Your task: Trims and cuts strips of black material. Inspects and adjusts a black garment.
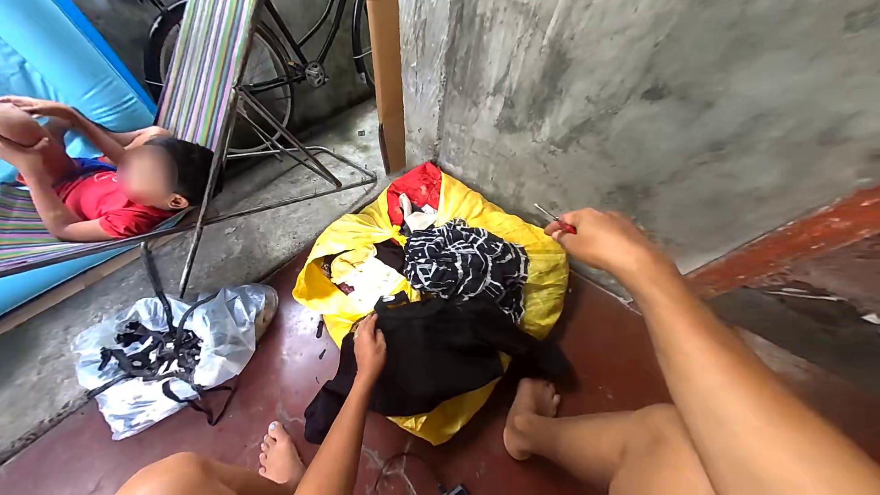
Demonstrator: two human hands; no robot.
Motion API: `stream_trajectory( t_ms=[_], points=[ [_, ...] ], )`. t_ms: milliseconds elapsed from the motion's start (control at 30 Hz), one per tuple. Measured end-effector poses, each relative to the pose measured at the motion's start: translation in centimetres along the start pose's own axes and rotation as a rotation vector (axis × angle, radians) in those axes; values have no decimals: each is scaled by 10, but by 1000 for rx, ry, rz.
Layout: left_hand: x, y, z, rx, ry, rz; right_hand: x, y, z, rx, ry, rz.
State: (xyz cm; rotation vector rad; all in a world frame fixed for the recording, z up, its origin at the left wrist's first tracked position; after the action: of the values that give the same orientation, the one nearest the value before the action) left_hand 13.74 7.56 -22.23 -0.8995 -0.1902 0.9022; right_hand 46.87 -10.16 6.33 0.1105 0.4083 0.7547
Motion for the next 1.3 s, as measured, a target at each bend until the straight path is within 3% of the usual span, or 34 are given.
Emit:
stream_trajectory(
  t_ms=[133,267,333,533,733,900,1167,1300],
  points=[
    [25,-50,-33,155,176,-177,4,8,-5,-4,57,60],
    [39,-82,-66,329,383,-94,5,20,-12,-35,116,107],
    [43,-92,-71,348,403,-51,6,25,-14,-46,127,125],
    [37,-116,-69,152,459,2,6,31,-22,-59,210,181],
    [10,-124,-78,-314,653,106,1,55,-53,-69,454,374],
    [-6,-111,-86,-442,442,118,-5,75,-73,-157,533,417],
    [-65,-101,-94,7,363,59,-12,91,-97,-251,620,444],
    [-83,-92,-97,92,374,61,-13,93,-100,-267,611,442]
  ],
)
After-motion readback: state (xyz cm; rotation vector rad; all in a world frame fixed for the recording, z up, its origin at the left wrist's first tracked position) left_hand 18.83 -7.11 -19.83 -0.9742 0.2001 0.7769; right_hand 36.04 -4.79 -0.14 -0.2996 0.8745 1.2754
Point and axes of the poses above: each hand's wrist, its own x-axis towards the middle knuckle, its own z-axis out of the back of the hand, y = z × x, the point moved 4 cm from there along x, towards the middle knuckle, and after that the axes turned 11 degrees about y, right-handed, at the moved point
